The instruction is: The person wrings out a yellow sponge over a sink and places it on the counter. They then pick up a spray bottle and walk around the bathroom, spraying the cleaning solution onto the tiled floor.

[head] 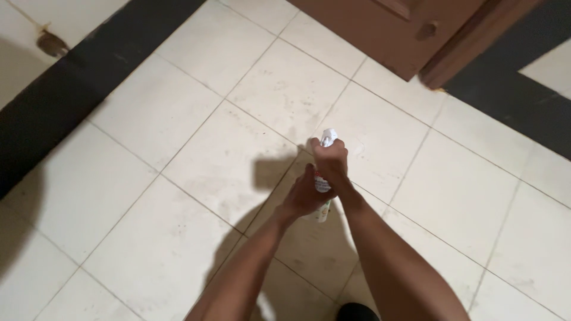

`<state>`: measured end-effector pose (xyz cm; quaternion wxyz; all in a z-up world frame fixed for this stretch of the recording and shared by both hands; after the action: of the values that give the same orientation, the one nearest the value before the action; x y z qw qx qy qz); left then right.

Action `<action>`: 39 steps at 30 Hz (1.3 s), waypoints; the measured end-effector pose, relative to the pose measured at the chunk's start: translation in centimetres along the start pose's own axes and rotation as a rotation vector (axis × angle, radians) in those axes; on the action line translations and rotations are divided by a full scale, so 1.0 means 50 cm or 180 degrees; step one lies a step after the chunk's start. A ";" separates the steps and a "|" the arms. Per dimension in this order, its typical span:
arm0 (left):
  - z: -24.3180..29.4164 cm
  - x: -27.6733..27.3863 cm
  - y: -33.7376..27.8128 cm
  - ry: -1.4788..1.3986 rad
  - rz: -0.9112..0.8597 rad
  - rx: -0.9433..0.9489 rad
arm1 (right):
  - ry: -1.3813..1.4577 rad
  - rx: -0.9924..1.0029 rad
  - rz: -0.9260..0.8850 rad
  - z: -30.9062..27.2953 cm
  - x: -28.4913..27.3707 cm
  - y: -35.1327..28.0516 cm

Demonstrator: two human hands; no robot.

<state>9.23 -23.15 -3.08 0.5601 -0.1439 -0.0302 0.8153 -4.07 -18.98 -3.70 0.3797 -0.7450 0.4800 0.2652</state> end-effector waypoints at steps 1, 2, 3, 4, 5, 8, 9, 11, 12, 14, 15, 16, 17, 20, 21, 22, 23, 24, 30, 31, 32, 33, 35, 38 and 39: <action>0.005 -0.010 -0.002 -0.0001 0.0034 -0.0022 | -0.0006 -0.0020 -0.0035 -0.023 -0.008 -0.010; 0.003 -0.019 -0.013 -0.0220 0.0154 -0.0133 | 0.0264 -0.0267 -0.0209 -0.054 -0.006 -0.027; 0.000 -0.030 -0.024 -0.0440 0.0276 -0.0239 | 0.0540 -0.0505 -0.0388 -0.087 -0.004 -0.045; -0.008 -0.045 -0.035 -0.0458 0.0346 -0.0267 | 0.0515 -0.0545 -0.0450 -0.077 0.042 -0.032; -0.013 -0.064 -0.047 -0.0532 0.0488 -0.0260 | 0.0353 -0.1083 -0.0178 -0.090 0.069 -0.025; -0.042 -0.114 -0.073 -0.0675 0.0716 -0.0469 | 0.0301 -0.1602 -0.0307 -0.155 0.113 -0.072; -0.063 -0.123 -0.086 -0.0743 0.0730 -0.0685 | 0.0391 -0.1513 -0.0668 -0.171 0.129 -0.102; -0.083 -0.137 -0.115 -0.0793 0.0872 -0.0619 | 0.0256 -0.1300 -0.0800 -0.186 0.148 -0.135; -0.088 -0.153 -0.127 -0.0816 0.0988 -0.0498 | 0.0131 -0.1100 -0.0866 -0.197 0.161 -0.150; -0.086 -0.162 -0.154 -0.0716 0.1121 -0.0620 | -0.0154 -0.1087 -0.0867 -0.200 0.176 -0.174; -0.083 -0.163 -0.164 -0.0593 0.1137 -0.0721 | -0.0405 -0.1000 -0.0770 -0.198 0.175 -0.182; -0.074 -0.166 -0.182 -0.0608 0.1259 -0.0740 | -0.0424 -0.1098 -0.0846 -0.198 0.194 -0.191; -0.071 -0.161 -0.199 -0.0375 0.1187 -0.0953 | -0.0147 -0.1246 -0.0982 -0.203 0.212 -0.202; -0.046 -0.158 -0.265 -0.0200 0.1340 -0.1289 | -0.0226 -0.1101 -0.1233 -0.192 0.215 -0.252; -0.033 -0.162 -0.284 -0.0214 0.1464 -0.1348 | -0.0551 -0.0754 -0.1225 -0.176 0.202 -0.260; -0.047 -0.163 -0.298 -0.0211 0.1527 -0.1360 | -0.0550 -0.0805 -0.1264 -0.170 0.222 -0.264; -0.049 -0.170 -0.309 -0.0246 0.1673 -0.1116 | -0.0155 -0.1129 -0.1232 -0.183 0.236 -0.269; -0.050 -0.178 -0.319 -0.0270 0.1805 -0.0868 | 0.0253 -0.1435 -0.1192 -0.196 0.249 -0.275; -0.008 -0.214 -0.347 -0.0391 0.2089 -0.0484 | 0.1476 -0.1557 -0.1798 -0.262 0.241 -0.339; 0.000 -0.220 -0.352 -0.0381 0.2098 -0.0470 | 0.1486 -0.1574 -0.1795 -0.275 0.228 -0.351; 0.011 -0.222 -0.356 -0.0503 0.2148 -0.0346 | 0.1154 -0.1752 -0.1501 -0.284 0.203 -0.357; 0.022 -0.224 -0.359 -0.0626 0.2198 -0.0222 | 0.0819 -0.1921 -0.1205 -0.294 0.178 -0.365; 0.032 -0.219 -0.367 -0.0796 0.2236 0.0019 | 0.0520 -0.1853 -0.1135 -0.293 0.164 -0.373; 0.018 -0.235 -0.369 -0.0800 0.2241 0.0372 | 0.0374 -0.1867 -0.1007 -0.298 0.183 -0.371; 0.004 -0.236 -0.367 -0.0703 0.2227 0.0433 | 0.0449 -0.1932 -0.0988 -0.296 0.195 -0.367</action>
<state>29.67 -27.19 3.34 0.2493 -0.0191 0.0148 0.9681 17.11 -31.52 3.07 0.1424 -0.9046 0.2853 0.2828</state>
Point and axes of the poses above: each hand's wrist, its own y-axis towards the middle knuckle, its own x-axis out of the palm, z = x × y, the point moved 8 cm from there along y, towards the middle knuckle, and after that the axes turned 15 degrees about -y, right-handed, at the moved point
